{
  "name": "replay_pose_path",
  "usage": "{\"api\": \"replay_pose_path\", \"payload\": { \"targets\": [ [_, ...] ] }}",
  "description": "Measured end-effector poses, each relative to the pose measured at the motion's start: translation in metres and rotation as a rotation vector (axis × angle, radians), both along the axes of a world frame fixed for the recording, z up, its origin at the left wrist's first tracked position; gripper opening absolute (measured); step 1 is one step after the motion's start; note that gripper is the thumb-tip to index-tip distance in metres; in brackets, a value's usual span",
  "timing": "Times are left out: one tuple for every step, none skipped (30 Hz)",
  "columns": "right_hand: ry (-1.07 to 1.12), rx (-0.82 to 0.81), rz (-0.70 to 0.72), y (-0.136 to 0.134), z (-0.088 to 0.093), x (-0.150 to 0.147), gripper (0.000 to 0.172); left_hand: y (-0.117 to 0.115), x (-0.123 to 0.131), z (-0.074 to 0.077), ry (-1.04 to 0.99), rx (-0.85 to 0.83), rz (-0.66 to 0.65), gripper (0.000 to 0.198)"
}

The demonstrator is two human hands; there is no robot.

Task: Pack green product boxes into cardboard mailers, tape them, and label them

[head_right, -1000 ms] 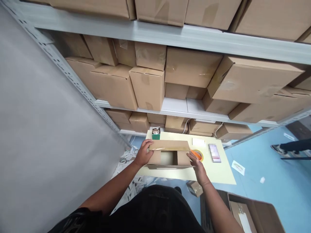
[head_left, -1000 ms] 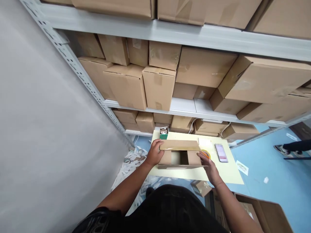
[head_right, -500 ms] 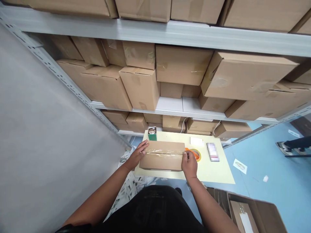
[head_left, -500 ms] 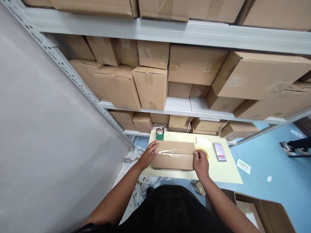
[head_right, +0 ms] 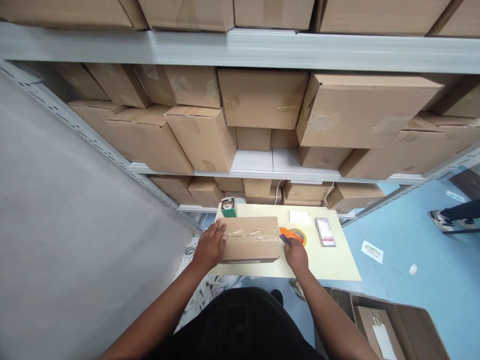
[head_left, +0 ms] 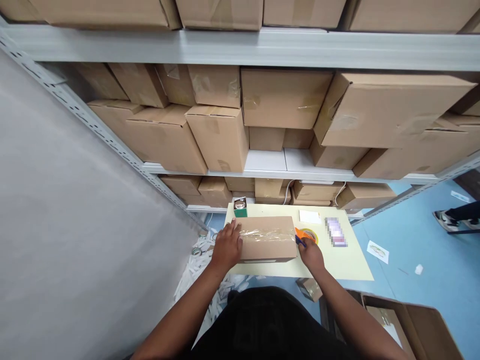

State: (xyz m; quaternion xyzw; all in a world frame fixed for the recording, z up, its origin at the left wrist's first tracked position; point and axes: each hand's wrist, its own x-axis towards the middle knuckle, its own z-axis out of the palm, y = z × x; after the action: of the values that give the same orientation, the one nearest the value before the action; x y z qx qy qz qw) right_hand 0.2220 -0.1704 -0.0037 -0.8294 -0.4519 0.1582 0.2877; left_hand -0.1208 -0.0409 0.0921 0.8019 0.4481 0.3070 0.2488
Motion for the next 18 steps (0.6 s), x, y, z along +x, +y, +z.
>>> {"api": "replay_pose_path", "payload": {
  "targets": [
    [-0.101, -0.062, 0.025, 0.001, -0.01, 0.006, 0.025, -0.002, 0.002, 0.002, 0.044, 0.026, 0.014, 0.045],
    [-0.186, -0.13, 0.036, 0.003, -0.019, 0.01, 0.025, -0.003, 0.003, 0.005, 0.09, 0.048, 0.014, 0.043],
    [-0.249, -0.211, 0.039, 0.005, -0.026, 0.014, 0.025, -0.004, 0.006, 0.008, 0.133, 0.062, -0.008, 0.041],
    [-0.288, -0.293, 0.041, 0.008, -0.032, 0.017, 0.024, -0.005, 0.008, 0.01, 0.168, 0.066, -0.053, 0.04],
    [-0.305, -0.361, 0.05, 0.01, -0.037, 0.019, 0.023, -0.006, 0.011, 0.012, 0.192, 0.06, -0.113, 0.041],
    [-0.309, -0.406, 0.068, 0.012, -0.04, 0.022, 0.021, -0.006, 0.013, 0.014, 0.204, 0.049, -0.174, 0.042],
    [-0.307, -0.425, 0.09, 0.014, -0.043, 0.025, 0.02, -0.005, 0.016, 0.016, 0.206, 0.038, -0.224, 0.042],
    [-0.308, -0.428, 0.11, 0.014, -0.044, 0.027, 0.019, -0.004, 0.018, 0.017, 0.201, 0.031, -0.253, 0.043],
    [-0.311, -0.416, 0.125, 0.014, -0.044, 0.03, 0.019, -0.003, 0.02, 0.018, 0.189, 0.03, -0.26, 0.042],
    [-0.308, -0.396, 0.131, 0.012, -0.043, 0.033, 0.019, -0.002, 0.021, 0.019, 0.172, 0.036, -0.251, 0.041],
    [-0.289, -0.369, 0.129, 0.009, -0.04, 0.037, 0.02, -0.001, 0.022, 0.019, 0.151, 0.044, -0.235, 0.04],
    [-0.249, -0.326, 0.114, 0.005, -0.036, 0.041, 0.02, -0.001, 0.022, 0.019, 0.129, 0.05, -0.219, 0.039],
    [-0.188, -0.272, 0.08, 0.0, -0.03, 0.046, 0.021, 0.0, 0.023, 0.02, 0.106, 0.053, -0.204, 0.037],
    [-0.116, -0.212, 0.025, -0.006, -0.022, 0.051, 0.023, 0.0, 0.023, 0.02, 0.086, 0.052, -0.191, 0.034],
    [-0.045, -0.149, -0.046, -0.013, -0.01, 0.056, 0.025, 0.0, 0.023, 0.021, 0.072, 0.048, -0.181, 0.031],
    [0.009, -0.093, -0.122, -0.02, 0.004, 0.061, 0.028, 0.0, 0.023, 0.022, 0.065, 0.042, -0.175, 0.028],
    [0.038, -0.046, -0.196, -0.026, 0.022, 0.065, 0.03, 0.0, 0.023, 0.024, 0.064, 0.035, -0.17, 0.026],
    [0.048, 0.006, -0.243, -0.03, 0.042, 0.068, 0.032, -0.001, 0.023, 0.025, 0.068, 0.027, -0.166, 0.026]
  ]
}}
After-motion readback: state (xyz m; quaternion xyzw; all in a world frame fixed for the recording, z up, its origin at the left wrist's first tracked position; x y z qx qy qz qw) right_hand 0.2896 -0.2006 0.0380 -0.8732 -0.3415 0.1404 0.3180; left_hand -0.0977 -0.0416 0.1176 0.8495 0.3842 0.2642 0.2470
